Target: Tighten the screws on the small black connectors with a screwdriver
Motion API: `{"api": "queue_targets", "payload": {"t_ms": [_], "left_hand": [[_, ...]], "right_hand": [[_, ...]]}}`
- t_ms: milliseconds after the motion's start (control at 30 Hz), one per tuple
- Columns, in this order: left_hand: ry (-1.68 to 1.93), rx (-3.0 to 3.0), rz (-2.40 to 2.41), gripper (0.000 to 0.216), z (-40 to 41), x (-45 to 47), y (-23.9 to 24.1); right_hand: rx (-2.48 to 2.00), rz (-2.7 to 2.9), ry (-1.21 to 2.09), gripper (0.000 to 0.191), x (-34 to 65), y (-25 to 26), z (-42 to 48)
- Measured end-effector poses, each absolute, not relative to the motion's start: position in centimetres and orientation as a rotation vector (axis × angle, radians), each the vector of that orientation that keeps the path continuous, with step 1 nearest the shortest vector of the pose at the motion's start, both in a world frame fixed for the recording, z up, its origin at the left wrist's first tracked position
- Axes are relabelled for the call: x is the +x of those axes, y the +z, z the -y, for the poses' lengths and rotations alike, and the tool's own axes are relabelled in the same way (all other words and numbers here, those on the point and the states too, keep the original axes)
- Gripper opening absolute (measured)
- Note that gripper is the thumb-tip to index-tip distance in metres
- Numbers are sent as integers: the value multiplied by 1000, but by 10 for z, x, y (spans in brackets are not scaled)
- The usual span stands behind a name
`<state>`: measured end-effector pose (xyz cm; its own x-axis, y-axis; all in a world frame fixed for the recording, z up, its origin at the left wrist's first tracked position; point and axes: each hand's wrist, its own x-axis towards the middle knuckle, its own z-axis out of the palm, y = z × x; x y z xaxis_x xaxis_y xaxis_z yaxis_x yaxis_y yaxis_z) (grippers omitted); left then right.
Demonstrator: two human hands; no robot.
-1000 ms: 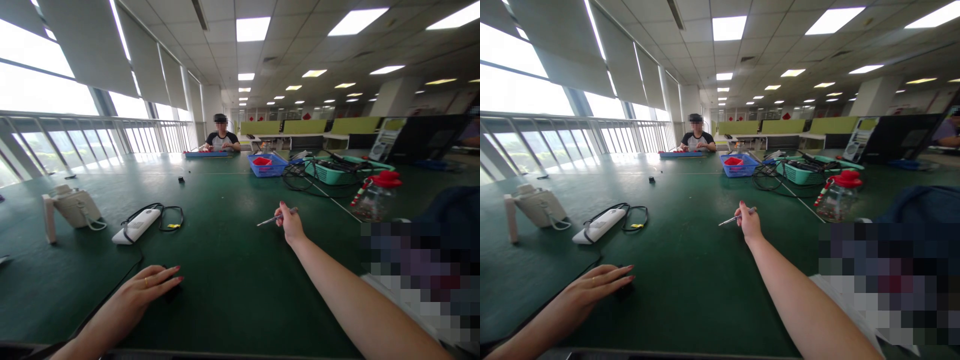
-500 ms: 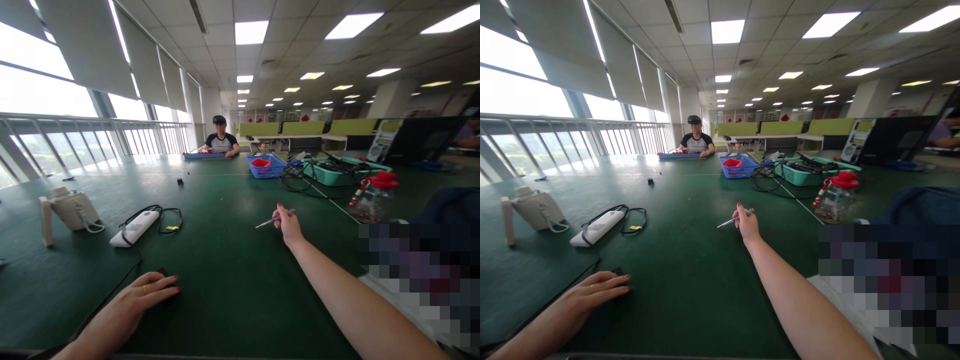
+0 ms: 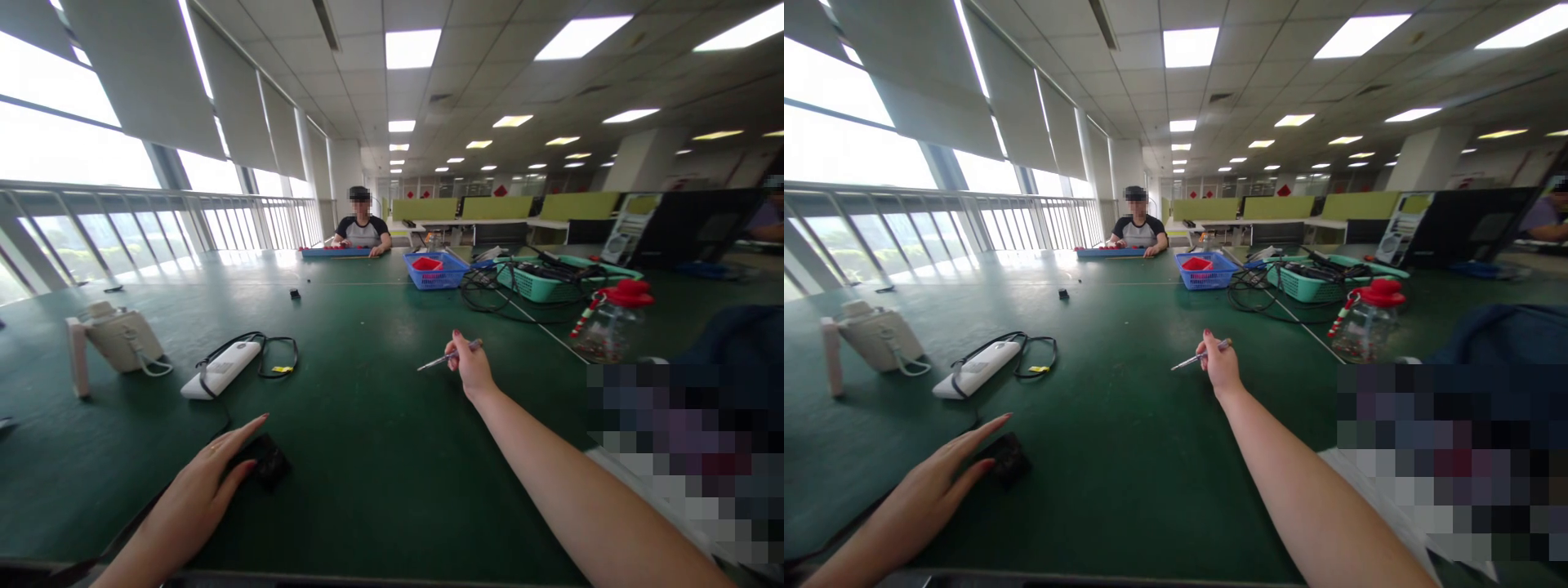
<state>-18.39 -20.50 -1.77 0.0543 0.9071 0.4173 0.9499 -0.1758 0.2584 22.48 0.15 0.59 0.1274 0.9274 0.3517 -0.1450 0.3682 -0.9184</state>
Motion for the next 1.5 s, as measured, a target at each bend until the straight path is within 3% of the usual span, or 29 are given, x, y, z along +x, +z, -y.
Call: {"api": "queue_targets", "payload": {"t_ms": [200,500,967,1267,1500], "left_hand": [[-709,-2184,2035,45,201,-184,-23],[-913,-2161,1914,49,225,-158,-1],[-738,-2160,2030,52,220,-141,-15],[-707,-2196,2058,43,220,-137,-22],[-751,-2395,2042,32,205,-94,11]], "right_hand": [[-871,1179,941,50,224,8,0],[-887,1196,938,48,225,10,3],[-881,1196,937,49,224,10,3],[-866,1212,965,49,223,13,6],[-855,1263,1002,50,220,13,9]]}}
